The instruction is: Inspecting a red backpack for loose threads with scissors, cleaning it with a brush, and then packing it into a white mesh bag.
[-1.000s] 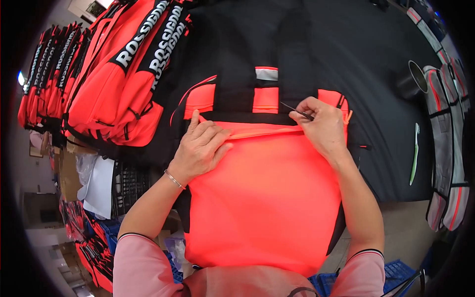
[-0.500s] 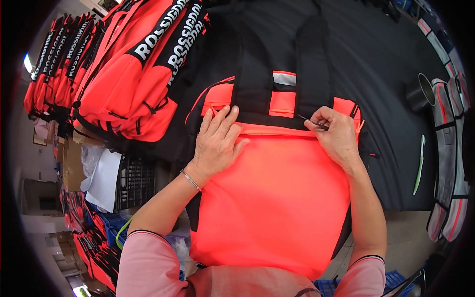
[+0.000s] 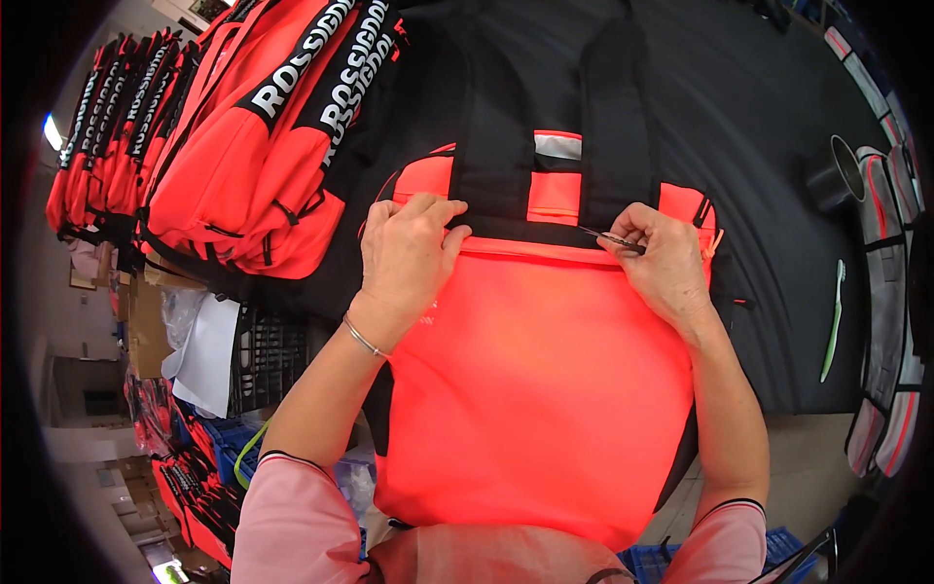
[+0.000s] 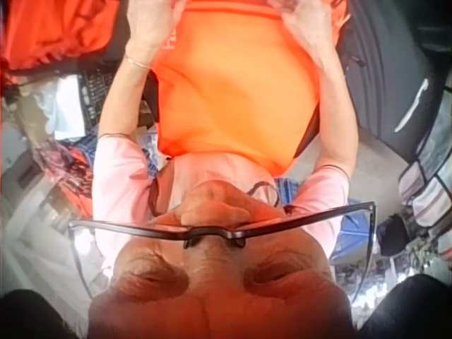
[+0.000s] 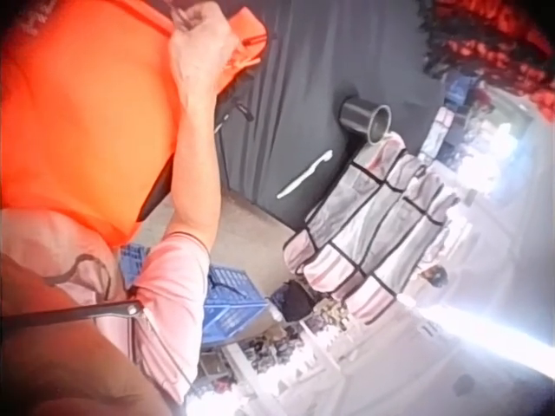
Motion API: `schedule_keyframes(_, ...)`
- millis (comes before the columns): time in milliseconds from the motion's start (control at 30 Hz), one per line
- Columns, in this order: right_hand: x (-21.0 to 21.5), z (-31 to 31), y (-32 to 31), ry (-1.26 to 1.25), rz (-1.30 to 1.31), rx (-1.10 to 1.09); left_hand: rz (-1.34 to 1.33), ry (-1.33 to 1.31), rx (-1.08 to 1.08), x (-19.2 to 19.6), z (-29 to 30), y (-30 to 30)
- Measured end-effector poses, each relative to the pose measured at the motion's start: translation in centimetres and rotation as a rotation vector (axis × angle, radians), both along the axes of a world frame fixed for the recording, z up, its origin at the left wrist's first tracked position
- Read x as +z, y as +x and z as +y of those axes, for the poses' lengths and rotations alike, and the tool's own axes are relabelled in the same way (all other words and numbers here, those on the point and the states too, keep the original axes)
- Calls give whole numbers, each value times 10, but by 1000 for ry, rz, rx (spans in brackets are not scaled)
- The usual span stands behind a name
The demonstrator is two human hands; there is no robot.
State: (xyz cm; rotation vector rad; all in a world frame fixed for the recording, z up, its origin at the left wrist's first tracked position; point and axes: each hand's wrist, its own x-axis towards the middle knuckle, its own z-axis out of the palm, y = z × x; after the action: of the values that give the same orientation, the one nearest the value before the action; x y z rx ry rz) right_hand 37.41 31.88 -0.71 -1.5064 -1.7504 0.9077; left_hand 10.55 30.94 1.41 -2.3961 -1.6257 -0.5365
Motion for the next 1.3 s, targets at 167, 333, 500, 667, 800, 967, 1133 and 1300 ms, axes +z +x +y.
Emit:
schedule_keyframes(167,-3,1,0,47,21,15,-73,-40,40,-13,5,-7)
schedule_keyframes(333,-4,2,2,43,49,34,-24,15,-113,-22,14,-13)
schedule_keyframes(500,-5,4,-2,84,-11,32,60,-26,-87,-27,20,-13)
schedule_keyframes(667,-4,9,-2,80,-108,49,-126,-42,13,-39,15,-13)
schedule_keyframes(800,-3,10,-5,96,-169,78,-354,29,118,-44,3,-12)
schedule_keyframes(967,5,14,-6,-67,-155,84,-528,71,8,-38,-11,-9)
schedule_keyframes(1133,34,23,-25,-118,-254,178,-558,-9,30,-36,-18,-12)
schedule_keyframes(1300,15,25,-80,291,-173,211,-668,74,22,-46,-11,-8)
